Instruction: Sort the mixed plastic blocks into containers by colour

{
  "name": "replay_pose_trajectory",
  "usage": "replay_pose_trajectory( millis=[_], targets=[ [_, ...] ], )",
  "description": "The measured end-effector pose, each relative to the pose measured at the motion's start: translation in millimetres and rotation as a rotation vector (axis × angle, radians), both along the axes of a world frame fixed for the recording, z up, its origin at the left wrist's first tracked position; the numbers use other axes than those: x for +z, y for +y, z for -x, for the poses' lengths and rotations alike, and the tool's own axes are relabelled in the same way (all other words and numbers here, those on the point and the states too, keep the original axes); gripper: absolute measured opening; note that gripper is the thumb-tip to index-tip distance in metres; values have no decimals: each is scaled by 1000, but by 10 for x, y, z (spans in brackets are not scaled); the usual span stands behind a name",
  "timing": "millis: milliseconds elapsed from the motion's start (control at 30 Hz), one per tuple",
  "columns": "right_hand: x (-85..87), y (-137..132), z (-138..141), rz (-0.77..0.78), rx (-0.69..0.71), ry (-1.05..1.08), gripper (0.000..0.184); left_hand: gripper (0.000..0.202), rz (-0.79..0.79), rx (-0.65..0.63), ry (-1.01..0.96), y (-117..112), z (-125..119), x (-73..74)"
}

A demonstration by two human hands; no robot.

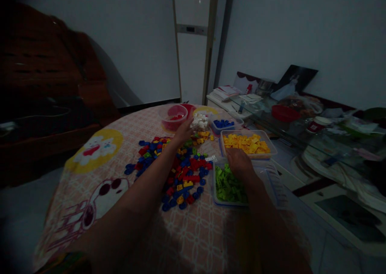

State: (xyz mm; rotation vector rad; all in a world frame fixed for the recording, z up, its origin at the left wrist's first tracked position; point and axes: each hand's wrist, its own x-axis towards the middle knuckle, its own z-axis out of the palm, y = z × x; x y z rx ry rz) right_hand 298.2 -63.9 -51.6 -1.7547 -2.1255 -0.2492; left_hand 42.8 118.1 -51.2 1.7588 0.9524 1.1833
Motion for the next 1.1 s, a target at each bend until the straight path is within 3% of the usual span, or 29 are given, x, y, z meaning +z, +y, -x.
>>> replay_pose_trajectory(
  millis=[100,233,500,800,967,1033,1100],
  targets=[
    [1,-7,5,-9,3,-6,44,59,-230,44,308,74,-9,-143],
    [-9,-23,7,-42,11,-22,44,69,-324,67,464,108,-66,-187],
    [-18,11,7,-42,8,8,46,59,-386,36,485,16,-98,-37],
    [87,-2,64,33,1,11,45,60,-304,-27,416,31,-20,-40],
    [105,-2,75,64,-21,-12,43,55,-363,50,509,-129,-37,102],
    [109,7,69,85,-16,-12,42,46,-370,-3,608,-274,-100,200],
    [113,14,65,71,2,-2,43,35,-364,-138,717,-445,-199,286]
  ],
)
